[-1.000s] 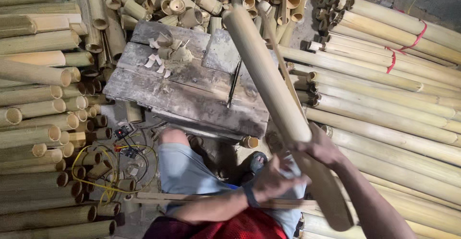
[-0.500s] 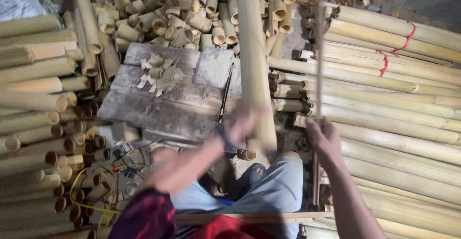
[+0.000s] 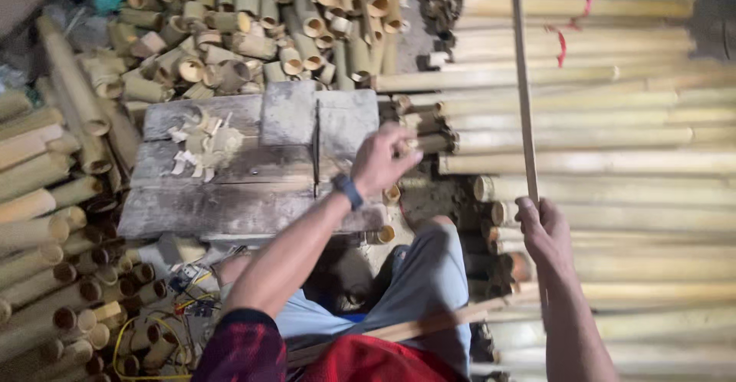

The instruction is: The person sits on the floor and repeatedly cuts long bamboo poles into shorter segments using a table saw. They pick up a pole, feed it through the blade, and then place the cut pieces aside.

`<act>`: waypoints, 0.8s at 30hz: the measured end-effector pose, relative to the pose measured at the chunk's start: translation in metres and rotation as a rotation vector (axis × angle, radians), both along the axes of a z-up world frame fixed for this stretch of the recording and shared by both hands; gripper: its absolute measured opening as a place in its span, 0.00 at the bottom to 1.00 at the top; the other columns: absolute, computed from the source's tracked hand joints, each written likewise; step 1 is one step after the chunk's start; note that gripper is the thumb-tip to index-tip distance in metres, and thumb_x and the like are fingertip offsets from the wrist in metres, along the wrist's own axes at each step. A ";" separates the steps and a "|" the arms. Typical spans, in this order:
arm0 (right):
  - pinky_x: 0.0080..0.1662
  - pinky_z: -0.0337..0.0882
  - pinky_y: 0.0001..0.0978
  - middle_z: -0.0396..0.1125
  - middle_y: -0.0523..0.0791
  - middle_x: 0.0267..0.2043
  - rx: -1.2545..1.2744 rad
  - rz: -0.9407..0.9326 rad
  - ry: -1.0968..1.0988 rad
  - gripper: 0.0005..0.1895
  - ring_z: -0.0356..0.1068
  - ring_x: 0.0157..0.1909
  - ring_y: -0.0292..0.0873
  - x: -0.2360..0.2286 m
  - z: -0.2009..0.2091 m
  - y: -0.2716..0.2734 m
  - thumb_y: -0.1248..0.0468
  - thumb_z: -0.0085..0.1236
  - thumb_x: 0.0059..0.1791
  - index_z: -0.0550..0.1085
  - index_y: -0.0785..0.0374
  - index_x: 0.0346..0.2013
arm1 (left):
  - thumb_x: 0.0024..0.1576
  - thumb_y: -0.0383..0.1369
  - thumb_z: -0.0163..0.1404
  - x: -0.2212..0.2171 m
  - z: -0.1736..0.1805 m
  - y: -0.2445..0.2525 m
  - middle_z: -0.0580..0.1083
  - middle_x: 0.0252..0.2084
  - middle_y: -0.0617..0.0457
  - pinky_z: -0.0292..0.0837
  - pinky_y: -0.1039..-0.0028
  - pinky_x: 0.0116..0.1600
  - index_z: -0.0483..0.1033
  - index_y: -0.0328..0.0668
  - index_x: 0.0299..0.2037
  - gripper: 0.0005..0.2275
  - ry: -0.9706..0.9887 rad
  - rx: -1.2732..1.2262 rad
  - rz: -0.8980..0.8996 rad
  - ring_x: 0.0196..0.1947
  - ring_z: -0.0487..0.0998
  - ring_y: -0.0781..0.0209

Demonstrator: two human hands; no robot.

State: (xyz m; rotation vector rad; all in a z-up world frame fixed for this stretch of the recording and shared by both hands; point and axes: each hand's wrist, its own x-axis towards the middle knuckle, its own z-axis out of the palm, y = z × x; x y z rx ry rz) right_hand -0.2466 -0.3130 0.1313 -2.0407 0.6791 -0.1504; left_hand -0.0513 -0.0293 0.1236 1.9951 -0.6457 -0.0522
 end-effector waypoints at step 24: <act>0.44 0.72 0.49 0.72 0.52 0.36 -0.419 -0.096 0.272 0.22 0.73 0.42 0.56 -0.035 -0.151 -0.107 0.44 0.56 0.50 0.78 0.61 0.37 | 0.53 0.34 0.62 -0.112 -0.184 -0.159 0.81 0.41 0.51 0.79 0.75 0.44 0.79 0.35 0.50 0.16 0.536 -0.095 -0.229 0.37 0.81 0.66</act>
